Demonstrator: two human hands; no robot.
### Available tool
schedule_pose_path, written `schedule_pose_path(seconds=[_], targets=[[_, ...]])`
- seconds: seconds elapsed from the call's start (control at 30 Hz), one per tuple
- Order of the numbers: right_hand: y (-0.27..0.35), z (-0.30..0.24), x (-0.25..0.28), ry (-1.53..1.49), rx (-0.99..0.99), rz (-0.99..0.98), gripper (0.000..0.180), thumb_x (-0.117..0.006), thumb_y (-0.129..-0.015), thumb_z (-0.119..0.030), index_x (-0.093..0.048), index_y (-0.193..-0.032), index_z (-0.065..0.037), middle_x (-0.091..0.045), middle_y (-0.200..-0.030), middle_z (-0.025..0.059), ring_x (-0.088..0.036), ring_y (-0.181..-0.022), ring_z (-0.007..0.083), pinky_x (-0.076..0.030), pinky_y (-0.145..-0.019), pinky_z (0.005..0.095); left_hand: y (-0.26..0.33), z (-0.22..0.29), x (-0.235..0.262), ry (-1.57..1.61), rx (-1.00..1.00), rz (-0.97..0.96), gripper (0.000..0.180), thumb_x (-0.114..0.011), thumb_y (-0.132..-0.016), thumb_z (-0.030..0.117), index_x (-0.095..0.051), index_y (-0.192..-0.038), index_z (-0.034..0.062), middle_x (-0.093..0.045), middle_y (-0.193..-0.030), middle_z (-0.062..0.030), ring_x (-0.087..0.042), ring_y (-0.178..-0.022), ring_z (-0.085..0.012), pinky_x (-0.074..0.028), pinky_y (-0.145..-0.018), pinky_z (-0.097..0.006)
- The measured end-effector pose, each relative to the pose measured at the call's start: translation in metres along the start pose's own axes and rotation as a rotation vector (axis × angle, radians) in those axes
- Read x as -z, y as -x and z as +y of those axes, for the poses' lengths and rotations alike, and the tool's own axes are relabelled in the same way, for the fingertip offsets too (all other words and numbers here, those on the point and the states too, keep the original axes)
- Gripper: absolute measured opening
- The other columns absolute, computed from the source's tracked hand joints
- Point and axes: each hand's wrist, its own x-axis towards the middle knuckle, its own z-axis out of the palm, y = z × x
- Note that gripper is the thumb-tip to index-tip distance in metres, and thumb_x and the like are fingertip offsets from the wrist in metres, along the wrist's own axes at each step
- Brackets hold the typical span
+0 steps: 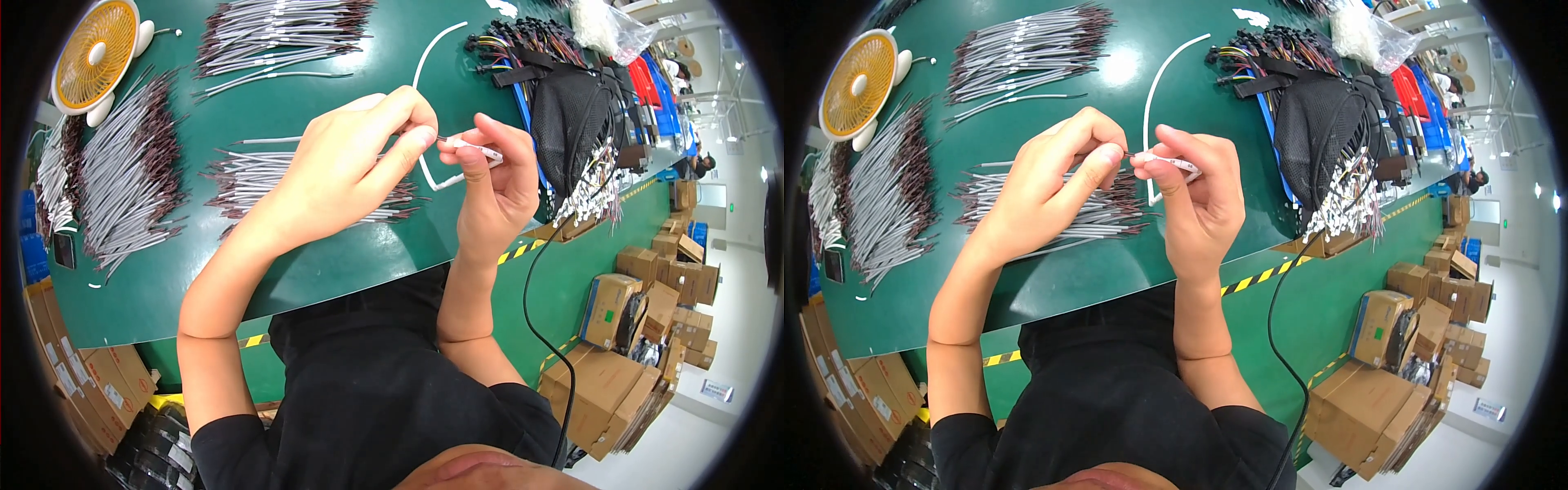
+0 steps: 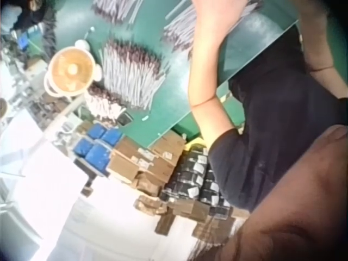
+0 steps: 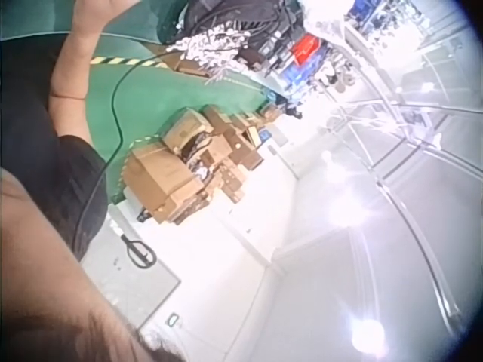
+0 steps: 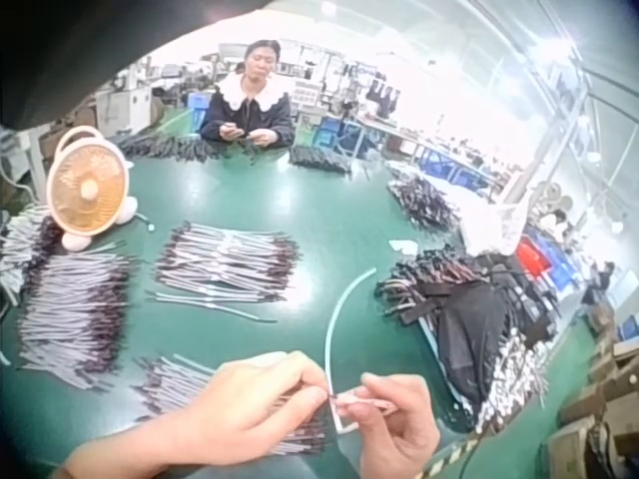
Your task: The person threads small electronic components onto individual wires by hand at an assembly workbench.
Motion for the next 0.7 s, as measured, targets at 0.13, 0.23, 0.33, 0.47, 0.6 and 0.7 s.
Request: schedule_pose_path(seconds=[0.13,0.23,0.33,0.47,0.6,0.7], targets=[[0.0024,0.0017,-0.0007,-0.102,-0.018,0.034,0.029,-0.073,-0.092,0.01,-0.062,-0.118,0.005,-0.062,-0.108,0.0124,-0.071,-0.088,0.0188,-0.062,-0.078,0.028,-0.0013,0.0014,0.001,-0.026,-0.018,-0.006,0.012,-0.057,-0.106,0.01,-0.059,-0.102,-0.0003,-0.06,-0.083,-0.0074,-0.059,-0.073,-0.0155,-0.049,-0.071,-0.031],[0.0028,-0.0001,-0.0039,-0.112,-0.011,0.052,0.029,-0.075,-0.09,0.012,-0.061,-0.114,0.004,-0.062,-0.107,0.0122,-0.071,-0.088,0.019,-0.063,-0.078,0.0283,-0.0003,0.0012,0.0,-0.027,-0.025,-0.012,0.011,-0.057,-0.106,0.01,-0.059,-0.102,-0.0004,-0.06,-0.084,-0.0074,-0.059,-0.073,-0.0152,-0.049,-0.07,-0.031],[0.004,-0.0008,-0.0044,-0.089,-0.013,0.062,0.028,-0.075,-0.089,0.012,-0.061,-0.111,0.003,-0.062,-0.107,0.0118,-0.071,-0.088,0.0187,-0.063,-0.079,0.0281,0.0012,0.0003,-0.0019,-0.007,-0.018,-0.007,0.012,-0.057,-0.106,0.01,-0.059,-0.102,-0.0005,-0.059,-0.084,-0.0074,-0.059,-0.073,-0.015,-0.049,-0.069,-0.031],[0.0073,0.0006,-0.0031,-0.042,0.009,0.049,0.031,-0.077,-0.087,0.014,-0.061,-0.111,0.003,-0.062,-0.106,0.0113,-0.07,-0.088,0.0175,-0.063,-0.079,0.027,0.0031,0.001,-0.0021,0.036,0.018,-0.007,0.013,-0.056,-0.107,0.011,-0.059,-0.102,-0.0005,-0.059,-0.083,-0.0071,-0.058,-0.072,-0.0144,-0.049,-0.068,-0.03],[0.0078,0.0021,-0.0048,-0.052,0.014,0.071,0.031,-0.078,-0.086,0.013,-0.062,-0.111,0.003,-0.062,-0.106,0.0107,-0.069,-0.088,0.0165,-0.062,-0.079,0.0259,0.0017,-0.0018,-0.0023,0.037,0.0,-0.023,0.014,-0.055,-0.107,0.012,-0.058,-0.101,-0.0002,-0.059,-0.082,-0.0065,-0.057,-0.072,-0.0141,-0.048,-0.067,-0.03],[0.0056,0.0032,-0.0045,-0.029,0.013,0.077,0.032,-0.08,-0.085,0.012,-0.063,-0.109,0.002,-0.063,-0.104,0.0104,-0.069,-0.088,0.0161,-0.059,-0.077,0.0255,-0.0004,-0.0003,-0.0008,0.074,0.028,-0.044,0.014,-0.055,-0.108,0.013,-0.057,-0.101,0.001,-0.059,-0.082,-0.0068,-0.055,-0.071,-0.0129,-0.048,-0.067,-0.03]])
